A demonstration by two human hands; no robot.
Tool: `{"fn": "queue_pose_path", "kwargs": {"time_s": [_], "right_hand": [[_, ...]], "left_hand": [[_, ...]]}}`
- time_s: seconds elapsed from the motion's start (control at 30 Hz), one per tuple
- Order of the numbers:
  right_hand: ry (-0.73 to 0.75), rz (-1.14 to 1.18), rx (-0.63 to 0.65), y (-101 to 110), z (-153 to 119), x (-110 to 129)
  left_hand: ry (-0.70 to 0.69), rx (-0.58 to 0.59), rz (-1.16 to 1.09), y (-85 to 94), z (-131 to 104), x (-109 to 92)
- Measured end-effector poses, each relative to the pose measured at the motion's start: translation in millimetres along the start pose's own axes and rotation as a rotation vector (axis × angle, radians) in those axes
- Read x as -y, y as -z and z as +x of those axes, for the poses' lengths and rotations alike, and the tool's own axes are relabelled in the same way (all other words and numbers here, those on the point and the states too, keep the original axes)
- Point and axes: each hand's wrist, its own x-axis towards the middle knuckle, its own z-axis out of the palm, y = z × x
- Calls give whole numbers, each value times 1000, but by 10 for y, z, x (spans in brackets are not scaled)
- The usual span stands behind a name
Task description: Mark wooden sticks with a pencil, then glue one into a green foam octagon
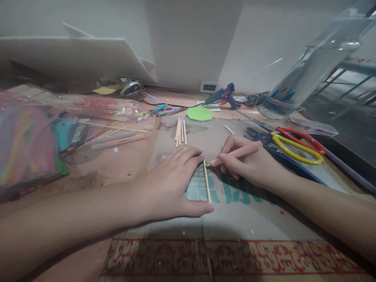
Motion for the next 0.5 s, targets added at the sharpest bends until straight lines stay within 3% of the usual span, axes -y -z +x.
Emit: {"fn": "queue_pose_path", "kwargs": {"time_s": [0.37, 0.5], "right_hand": [[169, 51, 143, 37, -65, -10], [203, 42, 132, 48, -63, 17]], "left_hand": [[31, 38, 1, 32, -36, -21], [30, 32, 6, 32, -19, -21]]}}
